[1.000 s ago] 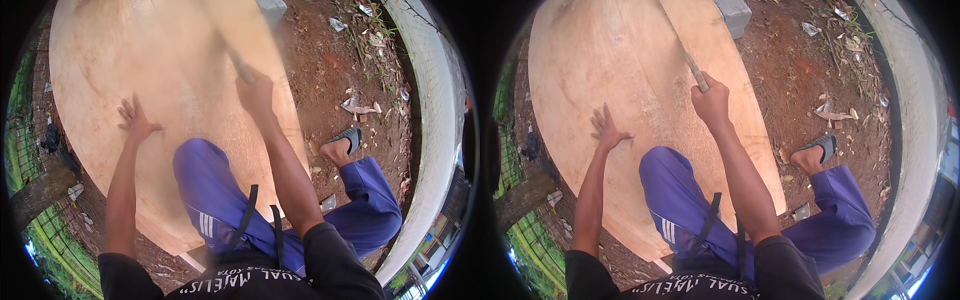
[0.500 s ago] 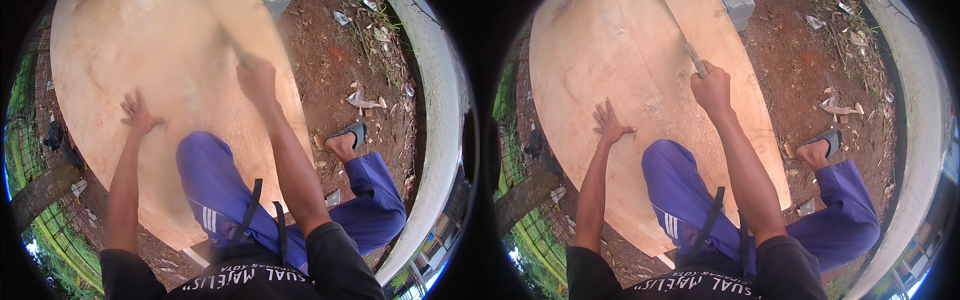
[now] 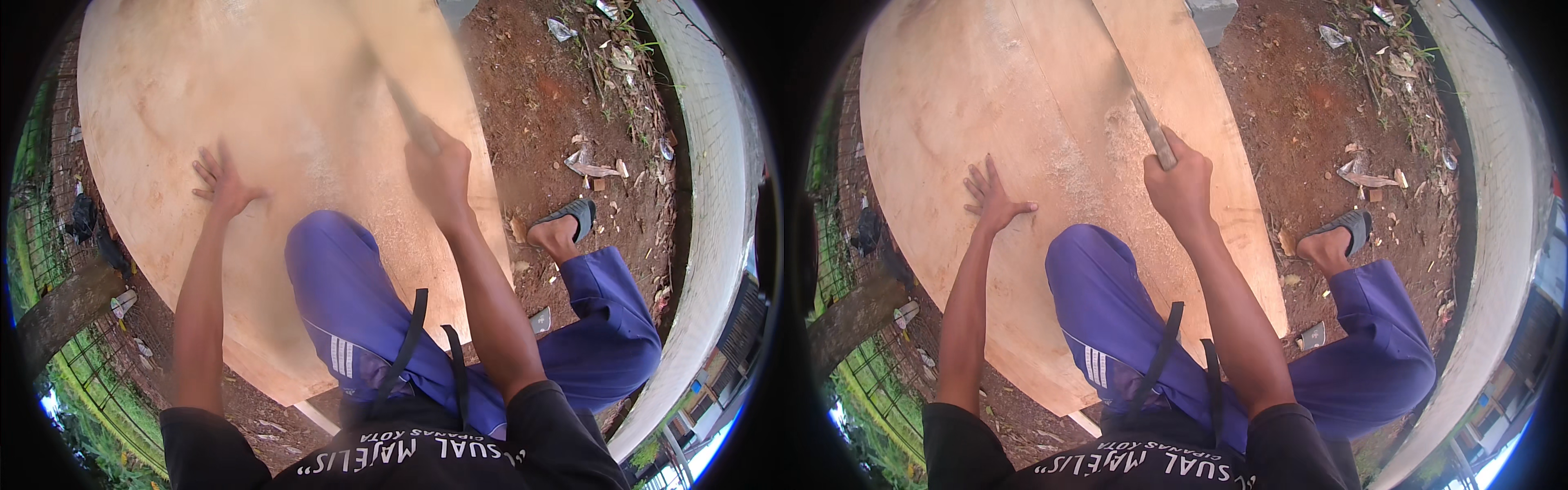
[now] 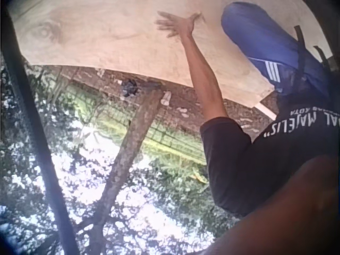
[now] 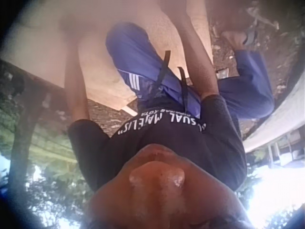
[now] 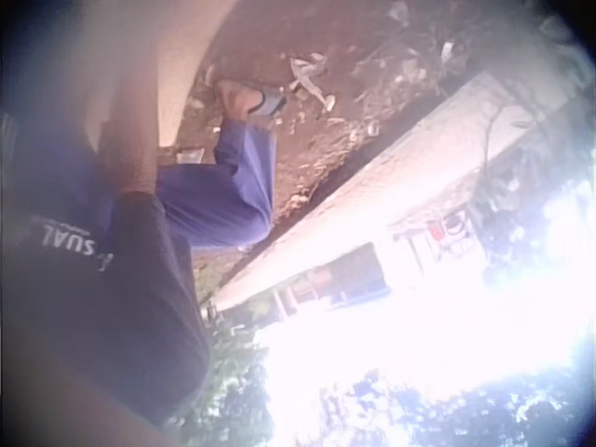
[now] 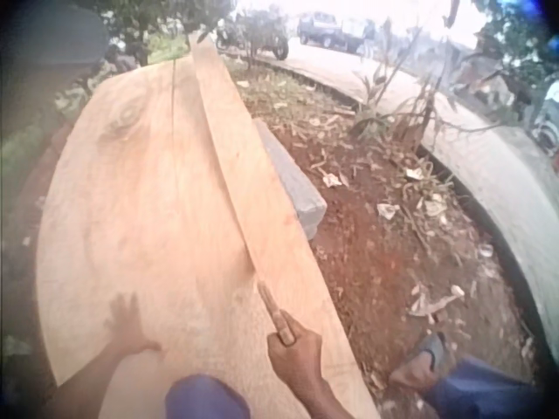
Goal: The person scrapes a large, light-colored wooden board with a hand scraper, moving the tool back and forth across the surface while holding the board steady with the left hand. The person occasionally pauses to wipe away wood dust with the left hand.
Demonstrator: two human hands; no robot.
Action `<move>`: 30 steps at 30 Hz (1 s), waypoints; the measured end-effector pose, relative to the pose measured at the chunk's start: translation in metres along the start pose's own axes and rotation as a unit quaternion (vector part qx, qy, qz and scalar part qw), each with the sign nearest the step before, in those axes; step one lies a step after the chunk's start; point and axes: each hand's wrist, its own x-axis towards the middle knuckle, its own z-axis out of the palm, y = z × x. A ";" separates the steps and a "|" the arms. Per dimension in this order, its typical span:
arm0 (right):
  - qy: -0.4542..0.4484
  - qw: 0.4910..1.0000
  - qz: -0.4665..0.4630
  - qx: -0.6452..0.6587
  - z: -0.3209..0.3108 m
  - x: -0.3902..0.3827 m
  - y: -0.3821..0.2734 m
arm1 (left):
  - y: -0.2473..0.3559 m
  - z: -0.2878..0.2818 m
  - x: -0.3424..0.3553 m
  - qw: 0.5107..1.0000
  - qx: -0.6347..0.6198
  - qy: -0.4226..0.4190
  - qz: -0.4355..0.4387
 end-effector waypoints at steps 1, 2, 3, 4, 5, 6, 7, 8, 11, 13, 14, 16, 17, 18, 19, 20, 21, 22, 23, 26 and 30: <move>0.000 1.000 -0.001 -0.010 0.004 0.033 -0.013 | 0.005 -0.006 0.005 1.000 -0.007 0.006 0.003; -0.003 1.000 0.012 -0.023 0.005 0.043 -0.016 | 0.004 -0.005 0.005 1.000 -0.009 -0.001 0.006; 0.013 1.000 -0.004 -0.021 0.002 0.026 -0.007 | -0.001 -0.001 0.002 1.000 -0.005 -0.003 0.008; 0.020 0.999 -0.027 -0.017 -0.003 0.000 0.004 | -0.006 0.001 -0.001 1.000 -0.004 -0.001 0.000; 0.029 0.998 -0.053 -0.011 -0.008 -0.028 0.012 | -0.011 0.000 -0.001 1.000 -0.003 0.005 -0.006; 0.022 0.998 -0.046 -0.022 -0.025 -0.071 0.021 | -0.017 0.001 -0.004 1.000 0.000 0.003 -0.012; 0.020 0.999 -0.032 -0.029 -0.049 -0.111 0.036 | -0.015 0.000 -0.006 1.000 -0.001 0.001 -0.012; 0.008 0.998 -0.035 -0.044 -0.069 -0.148 0.030 | -0.018 -0.002 -0.007 1.000 0.001 0.000 -0.013; 0.007 0.999 -0.028 -0.036 -0.083 -0.166 0.019 | -0.022 0.003 -0.004 1.000 0.002 0.010 -0.007; 0.014 1.000 0.019 0.005 -0.054 -0.102 0.015 | -0.018 0.008 -0.002 1.000 -0.001 0.015 0.005; 0.023 0.999 -0.016 0.031 -0.033 -0.056 0.014 | -0.011 0.007 0.000 1.000 -0.006 0.021 0.016; 0.022 1.000 -0.021 0.004 0.002 0.025 0.002 | 0.003 0.002 0.004 0.999 -0.006 0.022 0.025; 0.020 0.999 -0.027 -0.010 0.003 0.028 -0.001 | 0.005 0.000 0.005 0.999 -0.004 0.020 0.028; 0.019 0.999 -0.026 -0.026 0.006 0.025 -0.004 | 0.002 0.002 0.006 0.999 -0.002 0.015 0.029; 0.007 0.999 -0.028 -0.041 0.009 0.024 -0.004 | -0.004 0.003 0.004 1.000 0.000 0.012 0.020; 0.015 0.996 -0.069 -0.062 -0.003 -0.010 0.015 | -0.008 0.005 0.003 1.000 0.001 0.008 0.011; 0.016 0.994 -0.080 -0.068 -0.020 -0.055 0.022 | -0.016 0.001 0.001 1.000 0.003 0.013 0.003; -0.015 0.999 -0.002 -0.030 -0.046 -0.102 0.026 | -0.021 0.003 -0.005 1.000 0.003 0.015 -0.003; -0.004 1.000 -0.022 -0.013 -0.069 -0.143 0.037 | -0.020 0.002 -0.007 1.000 0.001 0.017 -0.004; 0.006 0.999 -0.027 -0.036 -0.084 -0.163 0.033 | -0.017 0.003 -0.004 1.000 0.012 0.015 -0.011; 0.010 0.999 0.001 0.040 -0.015 -0.024 0.018 | -0.004 0.004 -0.003 1.000 -0.005 0.020 0.013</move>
